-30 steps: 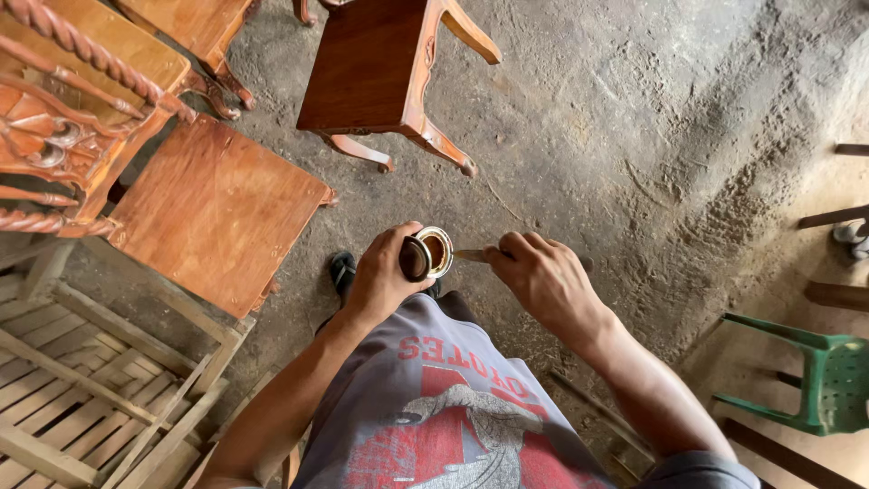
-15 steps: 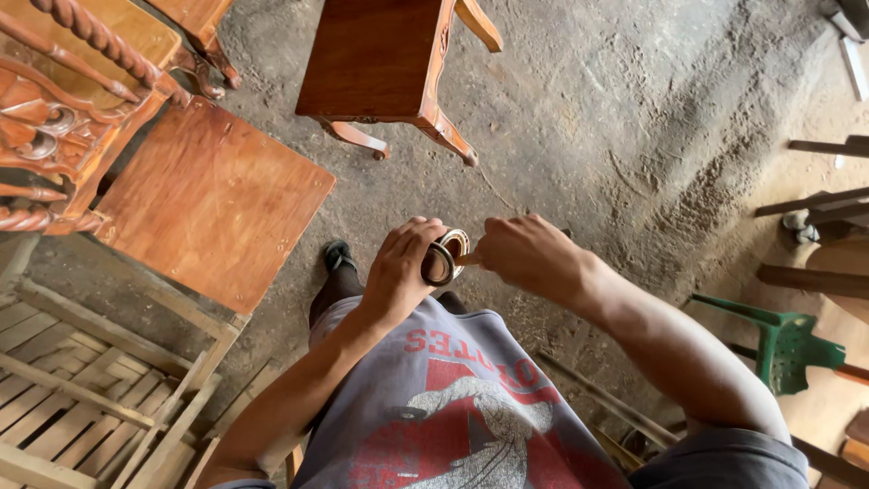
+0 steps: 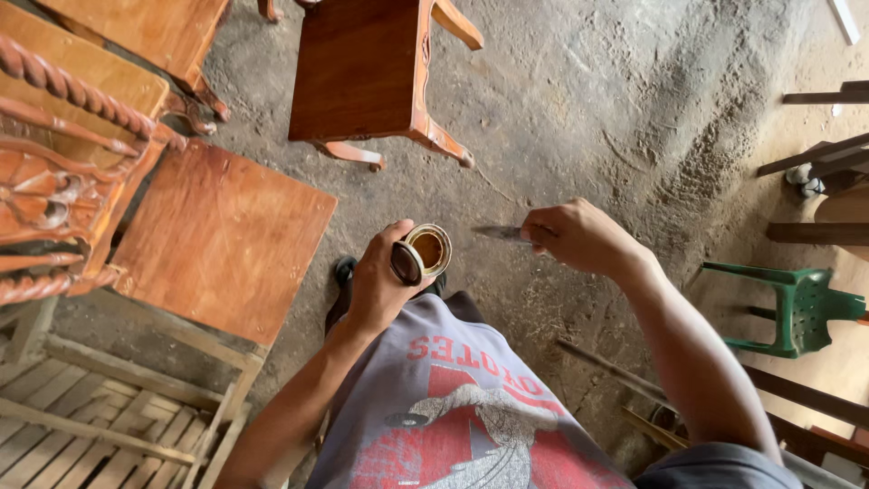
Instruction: The person applies wood filler to the joints and legs of wooden chairs using a small putty knife, repeatedly dipping the tool into a small can of filler before wiping it onto various parts of the furniture frames.
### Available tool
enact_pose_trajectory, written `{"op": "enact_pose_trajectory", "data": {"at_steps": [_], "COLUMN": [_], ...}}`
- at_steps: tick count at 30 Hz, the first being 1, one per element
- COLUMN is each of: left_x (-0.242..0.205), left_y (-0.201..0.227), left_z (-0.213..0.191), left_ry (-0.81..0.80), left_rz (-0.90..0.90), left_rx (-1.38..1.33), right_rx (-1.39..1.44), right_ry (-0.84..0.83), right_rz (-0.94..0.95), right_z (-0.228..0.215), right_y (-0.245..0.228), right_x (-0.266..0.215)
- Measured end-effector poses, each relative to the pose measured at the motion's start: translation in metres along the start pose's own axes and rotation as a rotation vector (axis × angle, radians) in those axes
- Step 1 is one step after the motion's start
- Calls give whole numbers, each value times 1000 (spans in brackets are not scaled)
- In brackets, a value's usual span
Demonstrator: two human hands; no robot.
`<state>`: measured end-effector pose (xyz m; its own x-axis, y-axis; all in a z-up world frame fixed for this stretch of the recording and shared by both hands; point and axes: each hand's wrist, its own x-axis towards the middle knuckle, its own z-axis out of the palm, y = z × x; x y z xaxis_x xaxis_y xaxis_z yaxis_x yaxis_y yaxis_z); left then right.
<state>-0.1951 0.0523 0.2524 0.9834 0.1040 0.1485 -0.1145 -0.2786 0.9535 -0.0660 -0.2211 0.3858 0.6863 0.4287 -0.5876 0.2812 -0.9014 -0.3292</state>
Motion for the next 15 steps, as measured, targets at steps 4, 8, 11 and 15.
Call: {"op": "enact_pose_trajectory", "data": {"at_steps": [4,8,11,15], "left_x": [14,18,26,38], "left_y": [5,20,27,28], "left_z": [-12,2,12,28], "left_ry": [-30,-101,-200,-353], "left_rz": [36,-14,6,82], "left_rx": [-72,-257,-310,-170], "right_rx": [339,1172,1448,1570], "right_ry": [189,95,54,135], "right_rz": [245,92,50,-2], "right_z": [21,86,134,161], "right_y": [0,-14,-13,16], "right_x": [-9,-1,4,9]}}
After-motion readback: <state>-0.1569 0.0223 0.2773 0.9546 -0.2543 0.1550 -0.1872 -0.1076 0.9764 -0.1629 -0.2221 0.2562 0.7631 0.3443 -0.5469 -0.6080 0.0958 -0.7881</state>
